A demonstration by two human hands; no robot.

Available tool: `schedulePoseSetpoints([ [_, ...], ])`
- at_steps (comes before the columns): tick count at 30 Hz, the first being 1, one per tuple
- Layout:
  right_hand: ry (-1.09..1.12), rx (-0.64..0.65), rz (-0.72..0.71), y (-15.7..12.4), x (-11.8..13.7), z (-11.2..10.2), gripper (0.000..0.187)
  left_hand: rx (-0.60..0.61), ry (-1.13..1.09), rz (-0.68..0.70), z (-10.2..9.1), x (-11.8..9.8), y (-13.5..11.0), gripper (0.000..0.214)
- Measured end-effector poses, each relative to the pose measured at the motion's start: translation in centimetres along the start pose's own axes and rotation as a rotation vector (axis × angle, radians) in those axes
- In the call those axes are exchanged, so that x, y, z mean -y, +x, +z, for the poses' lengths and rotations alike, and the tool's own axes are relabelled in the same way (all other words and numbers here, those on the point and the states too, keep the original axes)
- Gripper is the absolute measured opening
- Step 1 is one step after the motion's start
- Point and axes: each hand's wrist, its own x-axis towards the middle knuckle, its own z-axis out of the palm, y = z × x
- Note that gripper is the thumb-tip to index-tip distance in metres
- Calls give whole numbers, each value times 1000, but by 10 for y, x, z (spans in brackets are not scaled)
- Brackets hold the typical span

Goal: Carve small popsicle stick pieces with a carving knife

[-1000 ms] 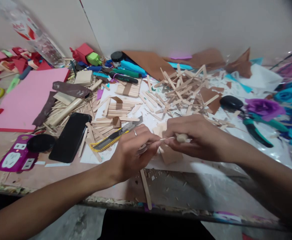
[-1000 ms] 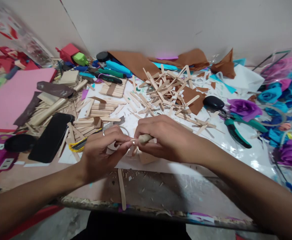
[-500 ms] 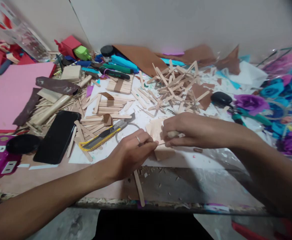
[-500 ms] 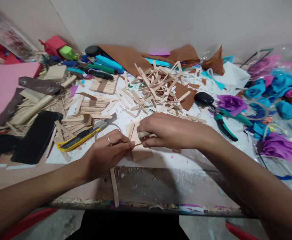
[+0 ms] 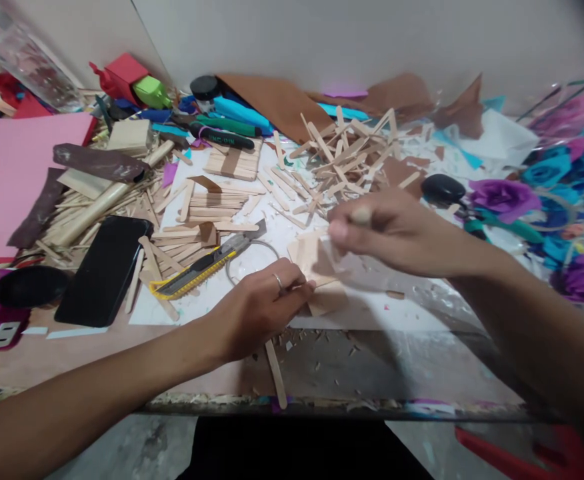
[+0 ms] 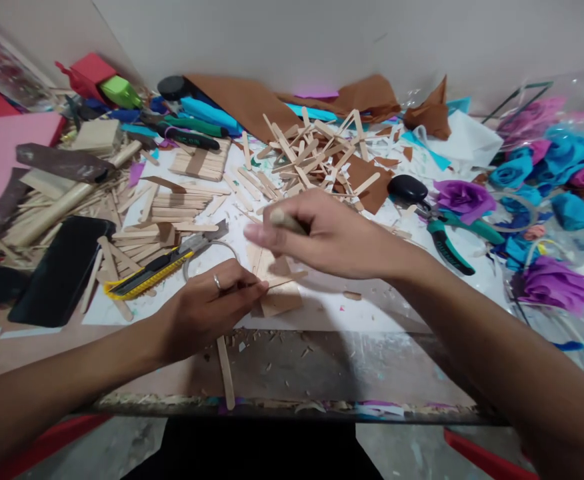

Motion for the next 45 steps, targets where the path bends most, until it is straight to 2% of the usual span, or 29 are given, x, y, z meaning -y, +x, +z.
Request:
schedulePoseSetpoints([
  [2,342,-114,22,3,6,8,55,25,-72,-105,1,-3,-1,17],
  [3,513,-125,46,4,8,12,58,36,-90,-124,2,-3,-1,16],
  [5,771,-90,106,8,11,21,65,36,-108,-137,4,-3,-2,14],
  [7,879,-69,118,10,9,28,72,43,-105,-163,4,-3,-2,13],
  [11,971,-178,-44,11,1,42,72,114,-89,-232,2,-6,-2,16],
  [13,1023,-270,-74,11,-1,47,67,121,-98,-231,1,-7,-2,17],
  [15,1063,-297,-70,12,-2,48,66,112,-91,-221,1,-7,-4,19],
  [21,1158,-222,-56,18,-7,41,68,74,-32,-105,3,-3,-6,19],
  [28,1136,-85,-71,14,-16,33,66,23,5,-102,6,-3,-5,22],
  [31,1135,-5,-148,14,-21,31,70,3,14,-77,7,-3,-6,22],
  [33,1136,54,-182,14,-22,31,71,7,15,-68,7,-3,-6,23],
  [36,1173,81,-154,12,-21,35,66,48,42,-45,5,-3,-6,25],
  [38,1201,90,-131,10,-19,38,60,91,138,60,3,-2,-5,23],
  [41,1199,163,-146,6,-18,41,54,123,422,398,0,-1,-4,21],
  [43,1206,176,-172,4,-18,42,52,95,625,603,0,-1,-3,20],
  [45,1214,169,-190,2,-19,43,50,46,759,707,0,-2,-2,19],
])
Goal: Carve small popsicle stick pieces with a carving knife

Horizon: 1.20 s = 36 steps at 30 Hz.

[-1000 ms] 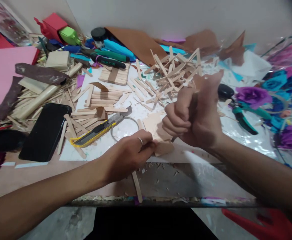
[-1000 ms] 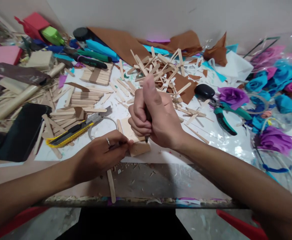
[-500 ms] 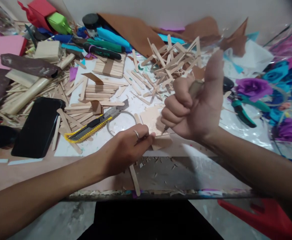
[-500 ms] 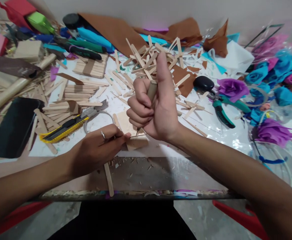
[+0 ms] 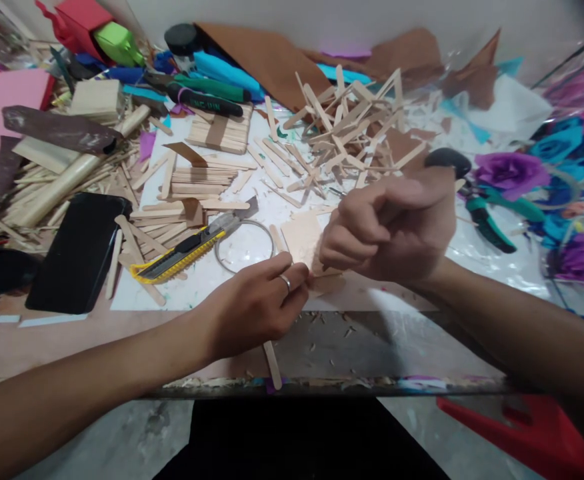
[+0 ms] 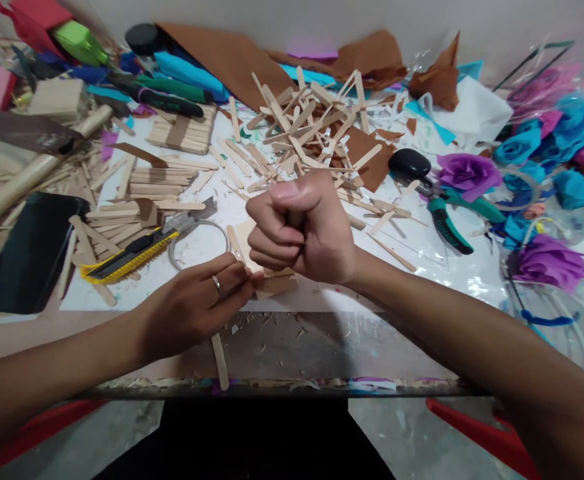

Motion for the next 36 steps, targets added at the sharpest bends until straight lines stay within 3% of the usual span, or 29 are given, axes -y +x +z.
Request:
schedulePoseSetpoints([
  [9,-47,-41,-43,-2,-4,10,47,-36,75,-11,3,-3,0,20],
  [12,-109,-74,-34,-1,-4,14,48,-36,42,-27,3,-3,-1,19],
  [18,-185,-10,-10,0,-1,12,50,-34,-8,-47,2,-3,-1,26],
  [24,-209,-32,-15,0,-1,13,48,17,-141,-166,3,-4,-1,31],
  [29,-208,-12,2,1,1,13,49,-9,-54,-74,1,-4,0,30],
  [36,-212,-74,51,1,1,13,52,1,-83,-122,3,-5,-1,30],
])
